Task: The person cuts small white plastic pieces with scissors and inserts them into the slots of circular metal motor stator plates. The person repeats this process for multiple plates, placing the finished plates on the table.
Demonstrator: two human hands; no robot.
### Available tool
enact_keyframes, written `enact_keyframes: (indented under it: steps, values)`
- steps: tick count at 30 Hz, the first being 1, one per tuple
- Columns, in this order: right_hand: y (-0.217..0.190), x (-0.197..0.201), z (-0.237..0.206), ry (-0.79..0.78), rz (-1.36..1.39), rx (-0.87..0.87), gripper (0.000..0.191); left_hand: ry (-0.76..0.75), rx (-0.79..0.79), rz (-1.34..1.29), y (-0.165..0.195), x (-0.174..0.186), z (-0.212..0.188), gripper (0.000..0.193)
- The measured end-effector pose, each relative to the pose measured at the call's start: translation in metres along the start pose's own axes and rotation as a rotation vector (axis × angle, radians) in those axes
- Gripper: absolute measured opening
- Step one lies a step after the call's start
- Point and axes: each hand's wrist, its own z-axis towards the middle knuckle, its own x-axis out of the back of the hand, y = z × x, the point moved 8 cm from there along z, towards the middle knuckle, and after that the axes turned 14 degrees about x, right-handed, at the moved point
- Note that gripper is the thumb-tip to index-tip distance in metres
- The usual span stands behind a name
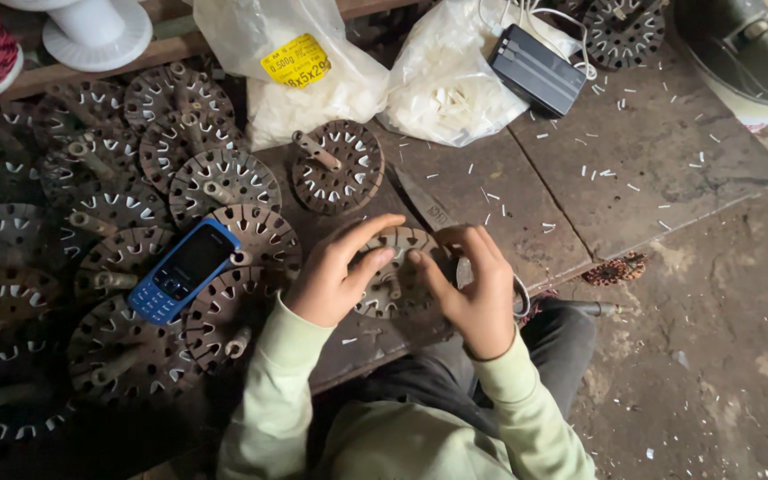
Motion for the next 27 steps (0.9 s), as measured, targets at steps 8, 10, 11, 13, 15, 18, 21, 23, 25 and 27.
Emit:
enact_keyframes:
  steps: [8, 10, 11, 13, 15, 18, 21, 23, 25, 27]
  values:
    - [0.018, -0.007, -0.014, 0.043, 0.030, -0.111, 0.040, 0.028, 0.047, -0.012, 0.015, -0.003, -0.002, 0.033]
    - [0.022, -0.009, -0.015, 0.054, 0.043, -0.114, 0.043, 0.084, 0.070, 0.017, 0.015, -0.003, -0.002, 0.034]
    - [0.025, -0.010, -0.016, 0.054, 0.063, -0.138, 0.044, 0.111, 0.084, 0.030, 0.014, -0.002, -0.003, 0.034]
    - [0.032, -0.011, -0.016, 0.056, 0.105, -0.181, 0.046, 0.031, 0.049, -0.064, 0.015, -0.004, -0.006, 0.039]
    - [0.032, -0.011, -0.013, 0.047, 0.101, -0.157, 0.048, -0.015, 0.043, -0.118, 0.014, -0.001, -0.010, 0.044]
    - [0.028, -0.009, -0.010, 0.052, 0.047, -0.130, 0.047, -0.013, 0.062, -0.113, 0.009, 0.000, -0.015, 0.046]
    - [0.016, -0.007, -0.009, 0.069, -0.017, -0.061, 0.045, 0.077, 0.112, -0.104, 0.004, -0.004, -0.016, 0.039]
    - [0.012, -0.003, -0.009, 0.073, -0.046, -0.048, 0.042, 0.186, 0.203, -0.143, -0.003, -0.010, -0.012, 0.033]
    - [0.014, 0.002, -0.012, 0.056, -0.057, -0.092, 0.038, 0.276, 0.115, -0.102, 0.004, -0.018, -0.009, 0.032]
    - [0.017, 0.005, -0.013, 0.022, -0.073, -0.124, 0.036, 0.314, 0.077, -0.109, 0.005, -0.021, -0.009, 0.033]
